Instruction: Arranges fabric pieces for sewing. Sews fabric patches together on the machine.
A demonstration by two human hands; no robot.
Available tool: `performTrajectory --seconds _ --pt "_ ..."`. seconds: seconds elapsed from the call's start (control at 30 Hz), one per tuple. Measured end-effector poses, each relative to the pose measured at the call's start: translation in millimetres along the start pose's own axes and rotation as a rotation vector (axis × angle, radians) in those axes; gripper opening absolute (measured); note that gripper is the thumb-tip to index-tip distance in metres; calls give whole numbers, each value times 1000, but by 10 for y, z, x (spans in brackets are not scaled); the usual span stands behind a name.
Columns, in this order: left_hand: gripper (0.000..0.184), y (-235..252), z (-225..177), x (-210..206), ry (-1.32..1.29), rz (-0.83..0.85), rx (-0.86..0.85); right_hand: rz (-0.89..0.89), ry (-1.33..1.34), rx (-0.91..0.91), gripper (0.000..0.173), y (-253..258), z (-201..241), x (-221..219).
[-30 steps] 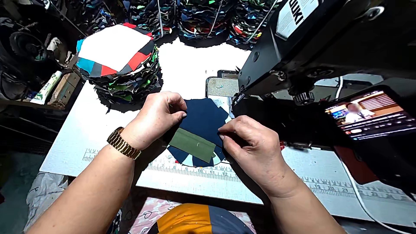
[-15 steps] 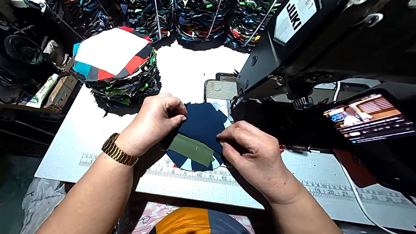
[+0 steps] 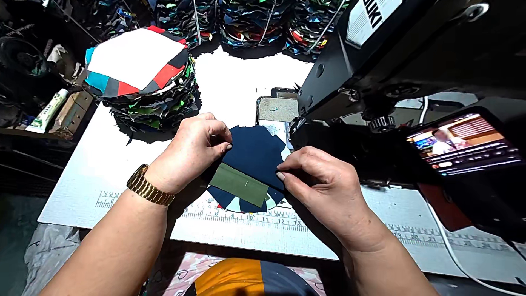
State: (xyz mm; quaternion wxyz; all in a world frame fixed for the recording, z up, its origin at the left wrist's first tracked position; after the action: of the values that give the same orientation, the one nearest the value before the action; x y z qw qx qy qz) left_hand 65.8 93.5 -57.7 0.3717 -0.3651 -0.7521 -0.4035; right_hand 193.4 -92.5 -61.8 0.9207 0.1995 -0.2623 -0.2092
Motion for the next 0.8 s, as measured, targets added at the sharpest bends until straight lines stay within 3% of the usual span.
performTrajectory --seconds 0.63,0.8 --pt "4 -2 -5 -18 32 39 -16 95 -103 66 13 -14 57 -79" --pt "7 -5 4 -17 34 34 -35 -26 -25 11 11 -3 36 150"
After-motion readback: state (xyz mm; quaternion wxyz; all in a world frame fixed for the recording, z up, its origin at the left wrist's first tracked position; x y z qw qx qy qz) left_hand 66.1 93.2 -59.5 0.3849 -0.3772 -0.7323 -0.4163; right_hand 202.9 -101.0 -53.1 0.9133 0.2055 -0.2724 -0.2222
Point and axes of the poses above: each hand's wrist, its own y-axis towards the middle knuckle, its own x-axis out of the back of the hand, z = x × y, the point moved 7 cm from there along y, towards the middle knuckle, and after that the axes turned 15 degrees about y, right-handed, at the moved point
